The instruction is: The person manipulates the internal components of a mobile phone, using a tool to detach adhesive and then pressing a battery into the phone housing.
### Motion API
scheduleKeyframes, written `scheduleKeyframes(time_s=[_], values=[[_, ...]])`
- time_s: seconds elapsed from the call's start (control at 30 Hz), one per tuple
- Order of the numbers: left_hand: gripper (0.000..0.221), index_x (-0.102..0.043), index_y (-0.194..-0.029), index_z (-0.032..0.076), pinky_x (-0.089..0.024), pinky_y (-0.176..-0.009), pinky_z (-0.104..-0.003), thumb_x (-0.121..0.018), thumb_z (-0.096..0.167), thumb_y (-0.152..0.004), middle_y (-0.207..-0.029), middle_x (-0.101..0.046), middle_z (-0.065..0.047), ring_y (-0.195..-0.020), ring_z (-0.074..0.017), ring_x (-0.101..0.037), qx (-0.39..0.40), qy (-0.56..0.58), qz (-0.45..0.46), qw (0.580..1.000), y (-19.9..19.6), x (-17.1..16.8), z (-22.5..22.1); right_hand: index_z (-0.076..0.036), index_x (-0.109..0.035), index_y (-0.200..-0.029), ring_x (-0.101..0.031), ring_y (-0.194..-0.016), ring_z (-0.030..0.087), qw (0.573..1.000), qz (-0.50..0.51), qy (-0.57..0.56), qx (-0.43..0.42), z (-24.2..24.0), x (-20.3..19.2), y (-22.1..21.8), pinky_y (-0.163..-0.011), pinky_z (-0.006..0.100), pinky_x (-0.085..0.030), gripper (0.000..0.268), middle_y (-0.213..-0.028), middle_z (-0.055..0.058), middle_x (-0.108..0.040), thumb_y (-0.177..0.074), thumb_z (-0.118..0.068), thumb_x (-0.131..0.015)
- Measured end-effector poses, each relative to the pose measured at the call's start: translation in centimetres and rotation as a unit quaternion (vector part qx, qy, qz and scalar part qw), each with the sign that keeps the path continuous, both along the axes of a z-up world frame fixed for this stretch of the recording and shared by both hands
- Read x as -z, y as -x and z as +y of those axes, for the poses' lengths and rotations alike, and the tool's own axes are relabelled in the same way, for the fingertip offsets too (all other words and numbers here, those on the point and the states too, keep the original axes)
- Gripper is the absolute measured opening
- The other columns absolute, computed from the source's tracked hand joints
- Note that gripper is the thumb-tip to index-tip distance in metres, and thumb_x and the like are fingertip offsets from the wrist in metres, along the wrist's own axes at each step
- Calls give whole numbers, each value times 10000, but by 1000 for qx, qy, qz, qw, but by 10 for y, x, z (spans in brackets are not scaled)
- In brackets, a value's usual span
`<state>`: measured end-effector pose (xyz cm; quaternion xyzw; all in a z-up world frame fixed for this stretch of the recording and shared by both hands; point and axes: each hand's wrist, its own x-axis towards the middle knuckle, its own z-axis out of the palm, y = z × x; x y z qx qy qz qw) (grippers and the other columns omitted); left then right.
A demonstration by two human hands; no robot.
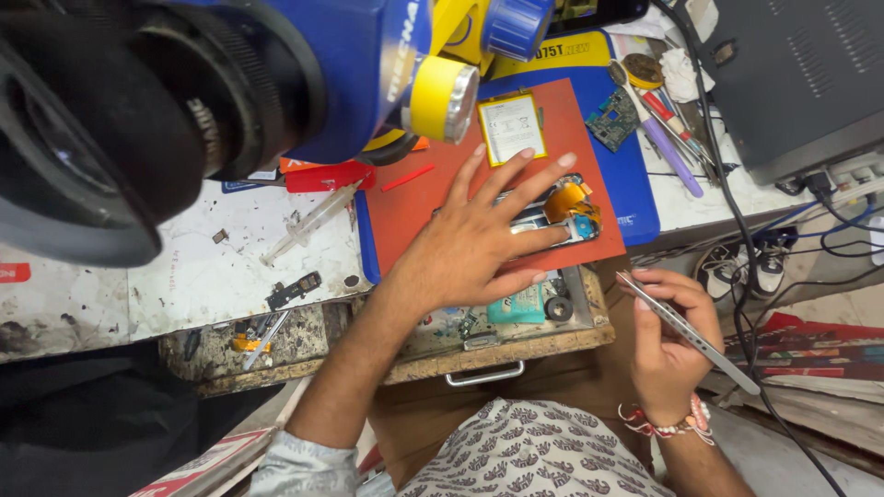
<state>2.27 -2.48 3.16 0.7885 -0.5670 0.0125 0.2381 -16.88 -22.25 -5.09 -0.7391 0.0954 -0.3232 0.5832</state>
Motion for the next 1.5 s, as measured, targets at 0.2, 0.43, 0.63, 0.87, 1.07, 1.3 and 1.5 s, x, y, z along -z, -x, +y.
scheduleKeyframes(time_s=[0.2,0.43,0.63,0.87,1.07,1.3,1.5], values=[[367,-749,-1165,237,-135,-1246,-704,-738,460,-875,-1665,-269,-28,-1539,-337,-266,39,10,-20,999,-10,1,-10,34,-524,-1173,-700,-1087,225,1000,11,1,4,-5,0,5,-1030,345,-584,127,-1277,179,-622,-1061,33,-582],[205,-753,-1112,271,-189,-1241,-683,-674,284,-923,-1652,-329,-12,-1534,-301,-304,35,-13,-36,999,-17,4,-22,35,-531,-1179,-692,-1095,220,999,-1,-33,4,-14,-6,-2,-1050,353,-581,121,-1226,171,-626,-1069,28,-582],[269,-739,-1116,278,-211,-1239,-673,-651,151,-896,-1614,-376,-22,-1521,-310,-320,40,-8,-24,999,-22,10,-29,33,-539,-1171,-692,-1135,231,998,10,-64,-14,-11,-4,-5,-1040,357,-576,123,-1273,166,-626,-1052,31,-571],[303,-714,-1128,299,-221,-1233,-680,-645,122,-892,-1563,-412,-22,-1493,-313,-353,41,-3,-35,999,-23,13,-32,32,-548,-1162,-693,-1147,231,997,18,-68,-29,-10,-6,-9,-1049,355,-570,113,-1273,166,-634,-1051,32,-568],[278,-698,-1131,327,-214,-1227,-687,-655,185,-895,-1525,-431,-23,-1473,-296,-372,32,-15,-47,998,-23,15,-38,33,-548,-1154,-695,-1146,230,997,19,-69,-35,-9,-7,-10,-1049,355,-574,111,-1266,166,-638,-1045,40,-568],[272,-689,-1122,356,-183,-1236,-688,-632,200,-906,-1523,-429,-15,-1467,-300,-374,22,-28,-54,998,-24,16,-43,33,-551,-1152,-692,-1154,229,996,28,-77,-35,-8,-4,-7,-1051,356,-571,105,-1270,162,-637,-1049,37,-569],[240,-688,-1096,332,-168,-1220,-702,-636,223,-889,-1519,-428,-26,-1451,-304,-377,25,-45,-58,997,-25,17,-48,30,-551,-1154,-693,-1150,227,996,32,-75,-40,-7,-3,-8,-1052,357,-573,105,-1271,160,-636,-1051,32,-571]])
